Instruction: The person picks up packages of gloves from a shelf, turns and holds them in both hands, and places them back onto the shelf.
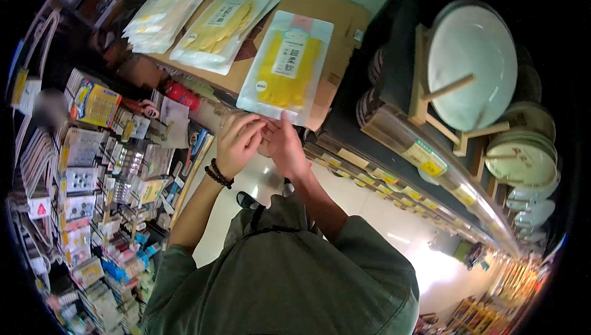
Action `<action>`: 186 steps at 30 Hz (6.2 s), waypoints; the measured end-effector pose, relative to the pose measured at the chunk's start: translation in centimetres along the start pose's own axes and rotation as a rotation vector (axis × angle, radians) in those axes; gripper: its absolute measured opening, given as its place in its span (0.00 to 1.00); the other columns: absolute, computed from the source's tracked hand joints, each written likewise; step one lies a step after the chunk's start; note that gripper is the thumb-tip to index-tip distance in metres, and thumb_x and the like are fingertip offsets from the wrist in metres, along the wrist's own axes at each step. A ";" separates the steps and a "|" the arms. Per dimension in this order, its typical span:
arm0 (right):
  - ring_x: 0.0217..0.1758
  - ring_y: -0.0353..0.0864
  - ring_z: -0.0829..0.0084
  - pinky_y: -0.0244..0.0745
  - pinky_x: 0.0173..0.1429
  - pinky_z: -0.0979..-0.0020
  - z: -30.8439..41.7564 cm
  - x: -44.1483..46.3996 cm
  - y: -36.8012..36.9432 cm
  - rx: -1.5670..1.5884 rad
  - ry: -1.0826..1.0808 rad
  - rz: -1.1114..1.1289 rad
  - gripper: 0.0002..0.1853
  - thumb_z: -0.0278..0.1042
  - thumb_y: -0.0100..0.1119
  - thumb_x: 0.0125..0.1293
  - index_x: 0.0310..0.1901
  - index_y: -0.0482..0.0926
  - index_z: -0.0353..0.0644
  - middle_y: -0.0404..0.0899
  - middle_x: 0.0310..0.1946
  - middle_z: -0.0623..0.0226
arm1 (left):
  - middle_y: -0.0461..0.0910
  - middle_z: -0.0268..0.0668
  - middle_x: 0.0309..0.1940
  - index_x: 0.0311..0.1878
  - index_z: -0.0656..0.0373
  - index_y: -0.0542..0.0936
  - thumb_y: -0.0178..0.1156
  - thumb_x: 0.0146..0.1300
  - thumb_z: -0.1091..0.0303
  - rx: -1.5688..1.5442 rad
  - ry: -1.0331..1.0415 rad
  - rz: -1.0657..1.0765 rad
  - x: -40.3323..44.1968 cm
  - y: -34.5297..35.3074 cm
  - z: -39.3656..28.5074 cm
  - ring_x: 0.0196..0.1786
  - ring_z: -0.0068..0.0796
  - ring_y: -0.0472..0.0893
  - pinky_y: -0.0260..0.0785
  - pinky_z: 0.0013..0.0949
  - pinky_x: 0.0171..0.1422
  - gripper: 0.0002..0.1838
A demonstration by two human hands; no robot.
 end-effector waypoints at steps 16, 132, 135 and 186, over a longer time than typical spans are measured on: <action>0.50 0.78 0.70 0.72 0.57 0.67 -9.3 -9.8 0.3 -0.599 0.193 0.336 0.14 0.33 0.43 0.77 0.55 0.74 0.35 0.79 0.48 0.61 | 0.80 0.29 0.25 0.42 0.67 0.82 0.63 0.67 0.70 -1.046 -1.086 0.095 -10.2 -6.7 -2.6 0.24 0.12 0.75 0.65 0.23 0.24 0.08; 0.38 0.78 0.74 0.75 0.43 0.71 -100.2 -29.9 53.7 -0.960 0.209 0.873 0.16 0.30 0.55 0.72 0.58 0.73 0.36 0.80 0.40 0.63 | 0.79 0.32 0.43 0.50 0.68 0.79 0.59 0.68 0.73 -0.289 -1.101 -1.499 -96.2 -93.8 3.8 0.48 0.21 0.75 0.64 0.27 0.57 0.11; 0.38 0.78 0.74 0.75 0.43 0.71 -99.9 -29.0 52.7 -0.939 0.268 0.838 0.15 0.30 0.55 0.71 0.56 0.73 0.35 0.80 0.40 0.63 | 0.79 0.31 0.42 0.48 0.66 0.79 0.59 0.68 0.74 -0.339 -1.022 -1.450 -95.3 -93.3 3.4 0.48 0.20 0.75 0.65 0.27 0.56 0.09; 0.34 0.75 0.82 0.74 0.39 0.73 -107.4 -20.7 74.2 -0.955 -0.232 0.819 0.11 0.30 0.56 0.68 0.44 0.79 0.28 0.80 0.28 0.60 | 0.83 0.32 0.41 0.51 0.68 0.81 0.61 0.65 0.74 -0.179 -0.993 -1.541 -95.8 -100.3 11.1 0.43 0.20 0.78 0.67 0.25 0.52 0.13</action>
Point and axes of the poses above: each hand's wrist, its own x-axis towards the middle knuckle, its own y-axis out of the palm, z = x × y, the point moved 4 cm from there along x, towards the middle knuckle
